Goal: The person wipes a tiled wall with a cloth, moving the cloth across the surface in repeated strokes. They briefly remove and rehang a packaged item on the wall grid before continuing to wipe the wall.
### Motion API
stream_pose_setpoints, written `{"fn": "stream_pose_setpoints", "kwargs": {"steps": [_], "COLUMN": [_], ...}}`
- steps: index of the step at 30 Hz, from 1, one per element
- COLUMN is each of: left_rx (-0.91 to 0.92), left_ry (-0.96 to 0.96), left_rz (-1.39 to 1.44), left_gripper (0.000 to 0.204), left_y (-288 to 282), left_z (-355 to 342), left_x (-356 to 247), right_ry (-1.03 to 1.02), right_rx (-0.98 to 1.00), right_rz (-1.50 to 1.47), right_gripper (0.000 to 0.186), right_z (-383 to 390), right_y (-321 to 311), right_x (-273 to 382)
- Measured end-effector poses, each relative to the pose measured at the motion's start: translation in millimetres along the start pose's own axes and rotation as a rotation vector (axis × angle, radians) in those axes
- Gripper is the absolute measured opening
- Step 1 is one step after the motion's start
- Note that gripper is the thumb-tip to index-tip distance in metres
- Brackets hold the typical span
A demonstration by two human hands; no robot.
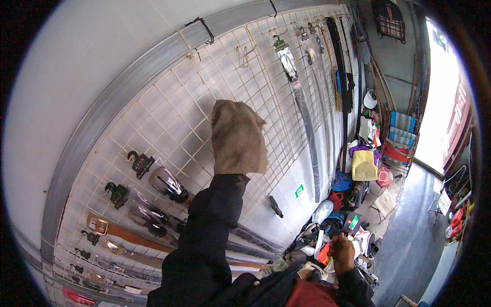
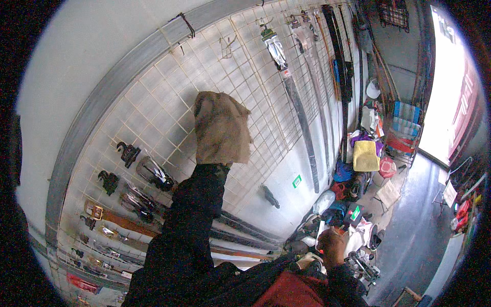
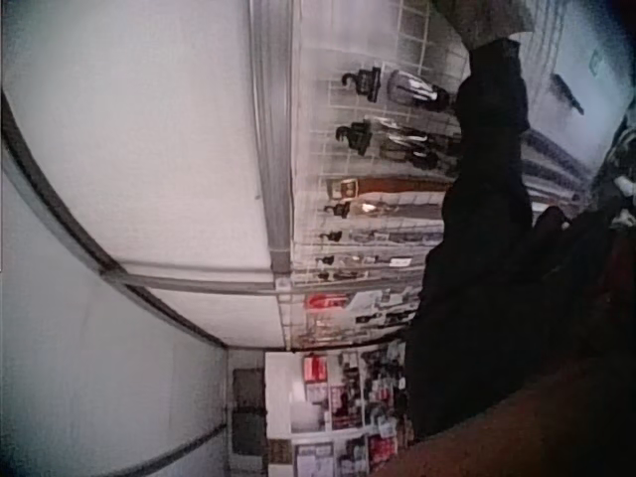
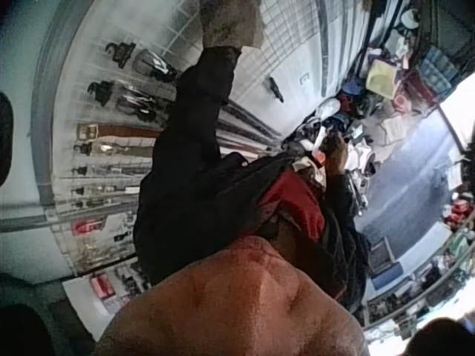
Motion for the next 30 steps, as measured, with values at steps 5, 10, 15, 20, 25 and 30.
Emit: {"fn": "stream_pose_setpoints", "kwargs": {"steps": [5, 10, 15, 20, 25, 30], "left_rx": [-0.009, -0.011, -0.037, -0.123, -0.103, 0.168], "left_ry": [0.042, 0.076, 0.147, 0.300, 0.419, 0.281], "left_rz": [-0.007, -0.021, -0.124, -0.329, -0.546, -0.695], "left_gripper": [0.031, 0.031, 0.030, 0.030, 0.029, 0.030], "left_y": [-5, -21, -28, -35, -40, -43], "left_z": [-27, -68, -68, -36, -25, -18], "left_x": [1, 10, 2, -16, -33, -52], "right_ry": [0.042, 0.067, 0.103, 0.089, 0.000, -0.077], "right_rx": [-0.084, -0.006, 0.040, 0.015, -0.021, -0.033], "right_rz": [0.000, 0.134, -0.020, 0.123, 0.050, 0.039], "right_gripper": [0.034, 0.035, 0.027, 0.033, 0.038, 0.044], "right_z": [-6, -16, -19, -17, -23, -25], "right_y": [-1, 12, 26, 20, 10, -2], "right_x": [-10, -26, -35, -29, -19, -9]}}
Point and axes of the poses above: each hand's wrist, its own z-axis away from the middle knuckle, its own y-axis out of the palm, x = y × z, the point moved 5 cm from there along -z, towards the middle knuckle, and after that the axes turned 5 degrees about -y, right-handed, at the moved point
